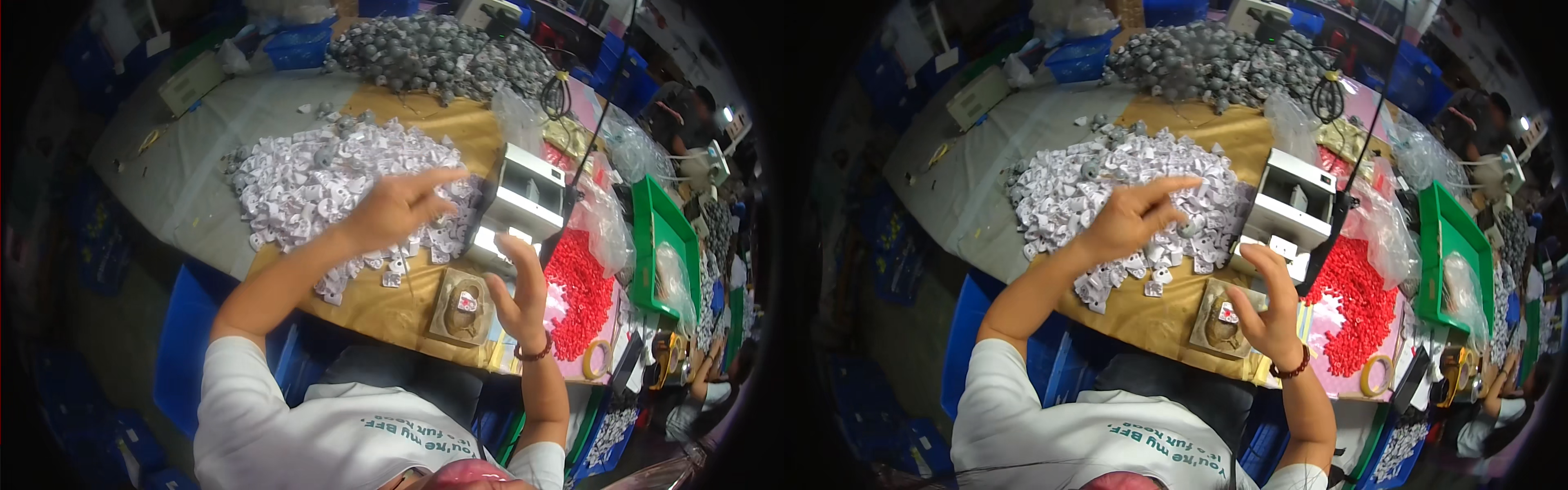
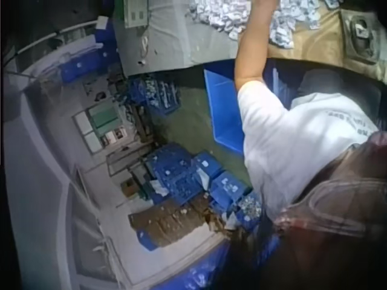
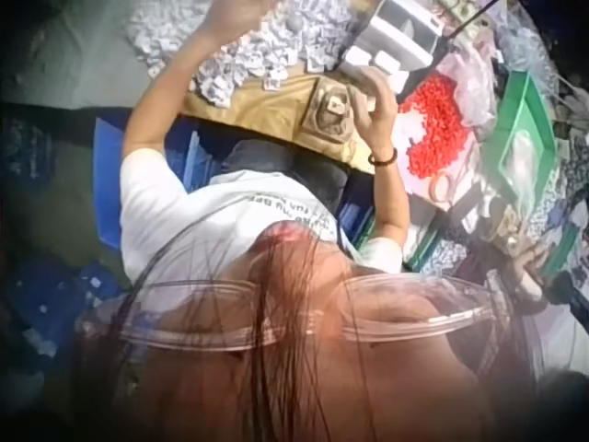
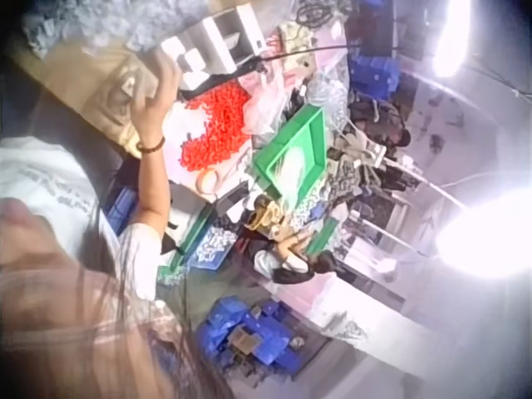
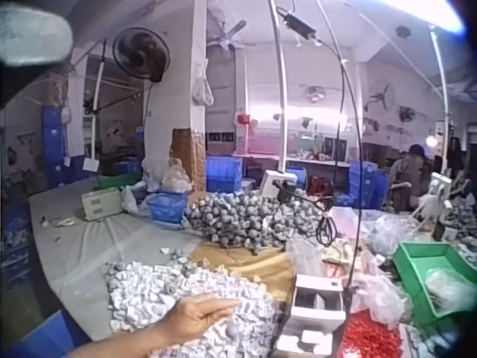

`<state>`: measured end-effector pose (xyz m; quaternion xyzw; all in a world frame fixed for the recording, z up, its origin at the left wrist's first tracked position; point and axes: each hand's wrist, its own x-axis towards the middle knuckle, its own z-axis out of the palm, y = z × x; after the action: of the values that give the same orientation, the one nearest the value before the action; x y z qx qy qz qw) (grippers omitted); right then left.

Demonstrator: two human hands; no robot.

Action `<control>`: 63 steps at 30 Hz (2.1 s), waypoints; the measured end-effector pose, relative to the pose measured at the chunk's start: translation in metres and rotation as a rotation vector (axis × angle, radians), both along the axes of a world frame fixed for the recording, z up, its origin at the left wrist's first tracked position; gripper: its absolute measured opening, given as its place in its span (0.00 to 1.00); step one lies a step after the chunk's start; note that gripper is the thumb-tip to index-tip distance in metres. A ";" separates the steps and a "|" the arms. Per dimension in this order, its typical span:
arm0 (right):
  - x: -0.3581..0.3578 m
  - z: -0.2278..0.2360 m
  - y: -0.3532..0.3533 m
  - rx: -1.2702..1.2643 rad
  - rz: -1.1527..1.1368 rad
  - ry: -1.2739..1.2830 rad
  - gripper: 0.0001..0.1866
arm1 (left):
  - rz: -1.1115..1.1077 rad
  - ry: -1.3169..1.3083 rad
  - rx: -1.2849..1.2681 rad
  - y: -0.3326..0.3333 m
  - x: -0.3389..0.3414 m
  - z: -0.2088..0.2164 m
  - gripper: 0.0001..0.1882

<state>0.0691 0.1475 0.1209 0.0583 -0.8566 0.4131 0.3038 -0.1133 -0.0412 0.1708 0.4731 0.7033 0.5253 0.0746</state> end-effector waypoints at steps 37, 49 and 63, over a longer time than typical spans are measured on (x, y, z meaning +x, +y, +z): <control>0.033 -0.099 0.008 0.480 -0.001 -0.280 0.19 | 0.066 0.044 -0.169 0.002 0.143 -0.163 0.14; 0.034 -0.088 0.014 0.747 0.116 -0.360 0.16 | 0.027 0.145 -0.208 0.011 0.129 -0.164 0.12; 0.027 -0.079 0.016 0.751 0.235 -0.366 0.06 | 0.148 0.269 -0.298 0.015 0.127 -0.156 0.24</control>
<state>0.0961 0.1636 0.0416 0.1876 -0.9747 0.1082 0.0553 0.0133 -0.0258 0.0148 0.4696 0.8097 0.3518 0.0103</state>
